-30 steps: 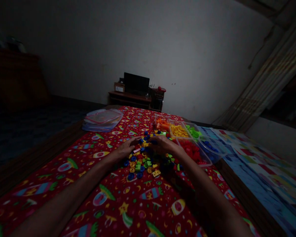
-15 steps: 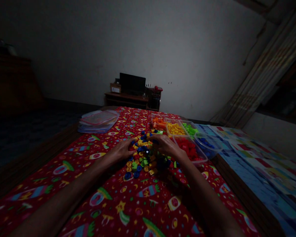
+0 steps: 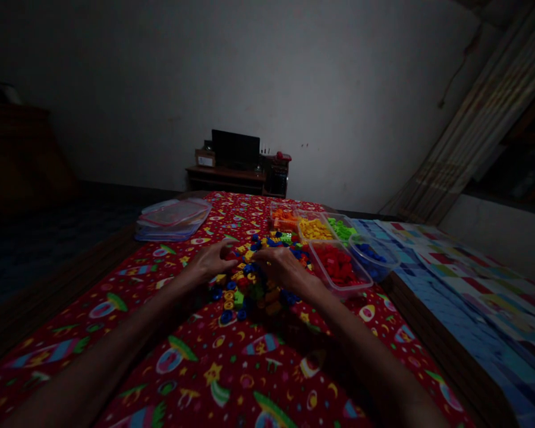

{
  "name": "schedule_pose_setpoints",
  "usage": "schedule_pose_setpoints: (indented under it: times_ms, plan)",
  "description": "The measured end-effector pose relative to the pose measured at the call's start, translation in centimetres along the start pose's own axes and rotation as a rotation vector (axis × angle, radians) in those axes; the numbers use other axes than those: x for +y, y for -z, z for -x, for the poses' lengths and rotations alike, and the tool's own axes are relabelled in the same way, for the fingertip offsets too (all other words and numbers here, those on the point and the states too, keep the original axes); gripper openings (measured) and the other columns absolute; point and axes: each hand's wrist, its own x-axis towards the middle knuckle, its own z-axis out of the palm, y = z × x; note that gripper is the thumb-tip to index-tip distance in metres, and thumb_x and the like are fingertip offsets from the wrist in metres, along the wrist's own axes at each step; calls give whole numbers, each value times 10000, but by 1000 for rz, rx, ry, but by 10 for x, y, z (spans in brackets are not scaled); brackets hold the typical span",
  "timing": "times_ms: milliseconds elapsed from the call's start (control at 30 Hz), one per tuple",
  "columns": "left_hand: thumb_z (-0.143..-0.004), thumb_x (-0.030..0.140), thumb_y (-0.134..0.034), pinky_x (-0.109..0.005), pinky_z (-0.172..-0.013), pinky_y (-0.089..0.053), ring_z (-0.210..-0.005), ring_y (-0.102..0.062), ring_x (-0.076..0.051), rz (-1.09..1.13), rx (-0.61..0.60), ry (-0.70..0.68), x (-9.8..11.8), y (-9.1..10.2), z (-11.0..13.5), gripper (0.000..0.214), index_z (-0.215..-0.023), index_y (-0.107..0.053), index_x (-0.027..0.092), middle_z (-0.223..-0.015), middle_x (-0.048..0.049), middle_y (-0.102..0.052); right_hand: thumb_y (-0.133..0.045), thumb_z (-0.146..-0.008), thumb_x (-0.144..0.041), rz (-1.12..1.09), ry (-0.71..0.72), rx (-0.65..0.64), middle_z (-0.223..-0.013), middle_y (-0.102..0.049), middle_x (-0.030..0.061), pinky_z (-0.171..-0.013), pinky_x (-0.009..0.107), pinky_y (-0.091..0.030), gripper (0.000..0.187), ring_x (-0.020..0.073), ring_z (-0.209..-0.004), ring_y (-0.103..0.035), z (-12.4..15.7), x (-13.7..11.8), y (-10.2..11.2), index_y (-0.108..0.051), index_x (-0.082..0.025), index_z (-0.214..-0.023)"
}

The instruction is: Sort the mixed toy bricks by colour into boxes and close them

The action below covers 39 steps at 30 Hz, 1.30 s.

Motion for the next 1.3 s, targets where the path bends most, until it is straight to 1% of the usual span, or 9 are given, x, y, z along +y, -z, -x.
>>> schedule_pose_setpoints:
  times_ms: [200,333,433,600,767,867,967,1100,1300]
  plan:
    - [-461,327,-781,-307,-599,-540,-716,-656,-210,318,-16,144,6,1,-3,685,-1101,-587,178,-738,-2,-663,-475,-884,-237,159,34,-81,-827,-652,89,-685,278,-384,197,177,-756,-557,-4,-29,-51,-639,-152,-951]
    - [-490,290,-805,-298,-610,-557,-780,-675,-215,460,-15,215,17,3,7,658,-1102,-584,191,-863,-31,-676,-461,-856,-162,146,35,-33,-831,-648,95,-685,290,-393,216,189,-769,-556,-4,-29,-59,-612,-144,-1008]
    - [-508,315,-822,-288,-620,-565,-828,-681,-224,522,-41,204,20,4,12,659,-1115,-589,206,-935,-49,-687,-499,-835,-166,44,13,66,-825,-643,87,-663,279,-398,258,189,-765,-553,-6,-19,-47,-585,-131,-1076]
    - [-497,342,-847,-266,-724,-567,-858,-687,-201,643,-79,240,20,-2,14,647,-1089,-619,215,-893,-39,-707,-525,-854,-240,-109,-91,310,-953,-630,116,-758,293,-429,381,205,-897,-566,-10,-7,-21,-513,-122,-1216]
    - [-499,420,-845,-289,-824,-554,-929,-679,-219,692,-163,233,25,-14,16,598,-1021,-651,203,-968,-60,-719,-544,-863,-227,-225,-13,147,-915,-630,64,-720,241,-404,385,153,-815,-560,-5,-9,-16,-496,-162,-1240]
    - [-507,471,-828,-303,-852,-546,-979,-665,-233,644,-150,224,25,-17,16,595,-1003,-660,188,-1036,-81,-710,-562,-852,-220,-253,-22,138,-883,-632,57,-685,234,-387,359,143,-768,-549,-5,-8,-14,-515,-141,-1200]
    - [-525,523,-800,-314,-832,-551,-993,-658,-245,572,-133,230,25,-16,16,573,-972,-678,186,-1025,-81,-715,-588,-824,-209,-213,-119,163,-885,-642,67,-677,236,-384,363,146,-761,-553,-6,-1,-1,-537,-124,-1173]
    - [-514,545,-794,-331,-811,-548,-981,-656,-256,519,-107,230,33,-10,21,573,-958,-691,197,-992,-69,-723,-589,-810,-208,-102,-282,139,-892,-656,71,-660,232,-383,303,147,-751,-563,2,25,35,-602,-139,-1105]
    - [-484,660,-744,-313,-738,-536,-947,-652,-266,382,-113,185,36,-12,21,688,-976,-699,181,-1025,-96,-711,-642,-775,-262,109,-597,-165,-996,-677,100,-664,230,-402,257,184,-856,-608,42,78,84,-681,-161,-1009]
